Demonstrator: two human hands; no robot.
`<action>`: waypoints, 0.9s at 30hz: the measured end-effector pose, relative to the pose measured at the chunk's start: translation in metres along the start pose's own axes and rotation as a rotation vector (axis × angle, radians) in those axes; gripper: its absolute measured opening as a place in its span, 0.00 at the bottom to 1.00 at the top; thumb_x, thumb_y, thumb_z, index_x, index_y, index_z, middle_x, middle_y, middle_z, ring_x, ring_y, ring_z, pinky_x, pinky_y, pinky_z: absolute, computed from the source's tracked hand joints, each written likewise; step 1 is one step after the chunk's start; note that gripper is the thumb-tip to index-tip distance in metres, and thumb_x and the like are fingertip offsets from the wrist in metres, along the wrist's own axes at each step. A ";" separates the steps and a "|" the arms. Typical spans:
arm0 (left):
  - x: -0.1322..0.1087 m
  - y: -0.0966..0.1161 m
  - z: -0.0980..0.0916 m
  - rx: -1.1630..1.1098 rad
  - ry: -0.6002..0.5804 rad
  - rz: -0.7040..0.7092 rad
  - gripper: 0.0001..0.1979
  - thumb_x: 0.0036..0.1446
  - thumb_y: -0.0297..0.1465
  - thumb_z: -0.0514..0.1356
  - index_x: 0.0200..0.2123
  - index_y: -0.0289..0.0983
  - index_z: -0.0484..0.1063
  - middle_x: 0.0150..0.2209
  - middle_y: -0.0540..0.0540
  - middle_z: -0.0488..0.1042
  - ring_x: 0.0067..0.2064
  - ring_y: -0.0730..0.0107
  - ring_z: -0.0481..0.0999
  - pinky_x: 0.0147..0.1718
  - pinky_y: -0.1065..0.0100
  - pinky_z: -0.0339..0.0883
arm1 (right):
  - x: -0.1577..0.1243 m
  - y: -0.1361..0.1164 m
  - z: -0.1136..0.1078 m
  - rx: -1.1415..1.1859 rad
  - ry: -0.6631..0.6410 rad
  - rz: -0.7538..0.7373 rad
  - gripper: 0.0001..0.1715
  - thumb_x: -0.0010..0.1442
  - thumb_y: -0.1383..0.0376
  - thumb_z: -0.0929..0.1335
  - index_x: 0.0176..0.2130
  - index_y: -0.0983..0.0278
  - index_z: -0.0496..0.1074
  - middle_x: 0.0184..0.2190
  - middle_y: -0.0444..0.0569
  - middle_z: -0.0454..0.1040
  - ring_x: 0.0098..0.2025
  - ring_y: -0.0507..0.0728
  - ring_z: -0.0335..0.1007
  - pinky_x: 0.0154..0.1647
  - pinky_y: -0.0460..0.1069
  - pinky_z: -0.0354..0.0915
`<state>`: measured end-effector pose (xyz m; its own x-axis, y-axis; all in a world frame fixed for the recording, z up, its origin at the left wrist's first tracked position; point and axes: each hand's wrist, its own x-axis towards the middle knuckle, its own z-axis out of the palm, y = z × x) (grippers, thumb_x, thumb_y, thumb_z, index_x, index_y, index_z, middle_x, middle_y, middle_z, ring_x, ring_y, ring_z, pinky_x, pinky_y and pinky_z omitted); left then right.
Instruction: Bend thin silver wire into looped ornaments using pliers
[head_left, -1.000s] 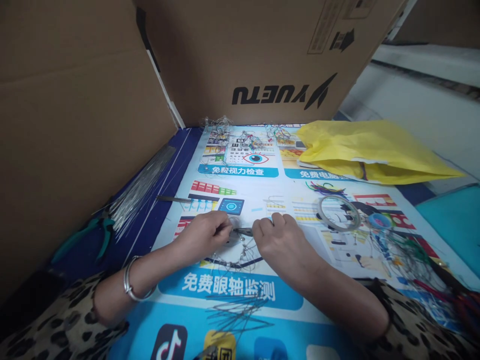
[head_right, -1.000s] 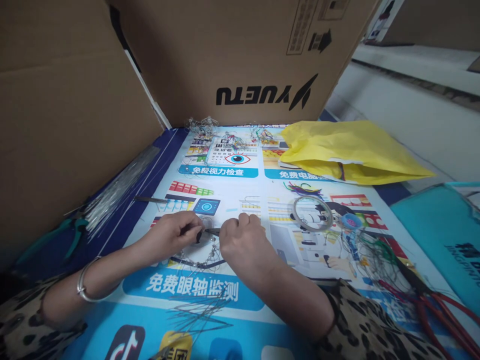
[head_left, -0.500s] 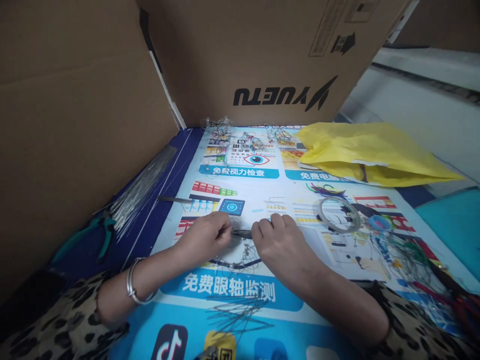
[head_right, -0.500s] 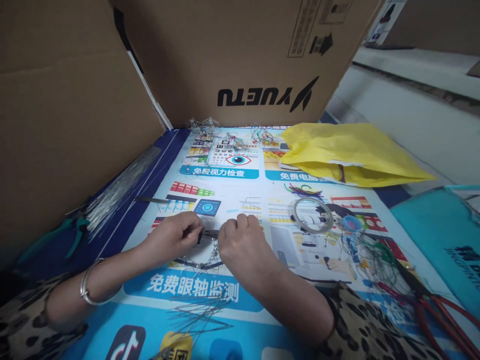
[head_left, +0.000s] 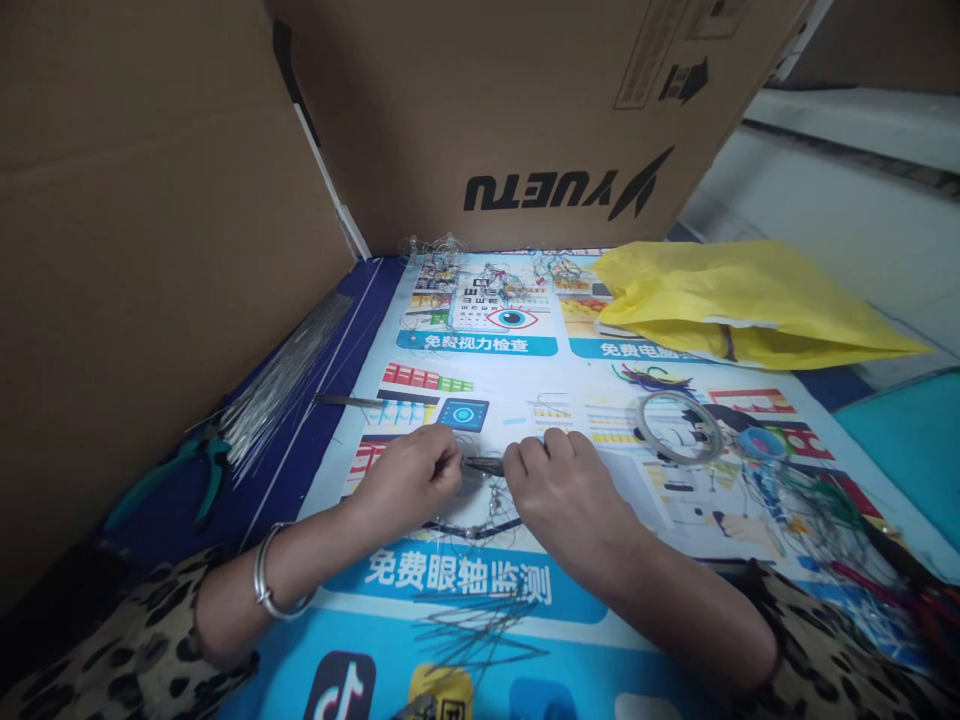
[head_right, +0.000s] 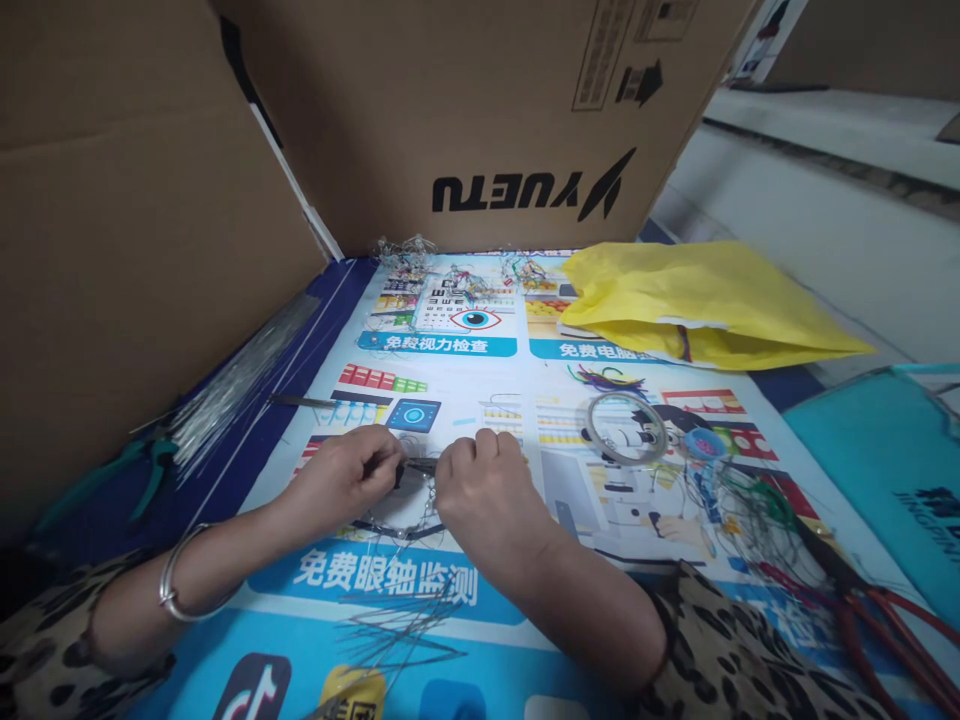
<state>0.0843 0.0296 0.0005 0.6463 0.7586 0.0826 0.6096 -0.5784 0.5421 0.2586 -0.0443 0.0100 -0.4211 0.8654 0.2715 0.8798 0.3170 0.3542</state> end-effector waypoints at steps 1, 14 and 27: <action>0.000 0.000 0.000 0.000 0.001 -0.004 0.06 0.50 0.23 0.49 0.23 0.37 0.58 0.24 0.50 0.65 0.27 0.73 0.64 0.28 0.71 0.57 | 0.000 0.000 0.000 0.003 -0.004 -0.001 0.06 0.51 0.75 0.63 0.29 0.67 0.68 0.23 0.50 0.66 0.27 0.57 0.59 0.28 0.51 0.43; -0.001 0.004 0.000 -0.010 0.009 -0.065 0.07 0.50 0.23 0.50 0.22 0.36 0.61 0.22 0.51 0.65 0.25 0.73 0.63 0.26 0.71 0.55 | 0.001 -0.002 -0.003 -0.047 -0.021 -0.013 0.06 0.50 0.76 0.63 0.28 0.68 0.68 0.23 0.51 0.67 0.26 0.57 0.60 0.26 0.51 0.44; -0.002 0.005 0.002 -0.030 0.038 -0.072 0.08 0.50 0.23 0.50 0.21 0.36 0.60 0.21 0.51 0.64 0.25 0.73 0.62 0.25 0.71 0.53 | -0.001 -0.004 0.000 -0.077 -0.009 -0.015 0.09 0.51 0.76 0.61 0.28 0.67 0.68 0.23 0.51 0.65 0.25 0.59 0.60 0.26 0.52 0.45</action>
<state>0.0865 0.0249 0.0013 0.5831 0.8091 0.0736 0.6395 -0.5129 0.5727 0.2554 -0.0466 0.0084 -0.4317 0.8644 0.2578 0.8539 0.2995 0.4257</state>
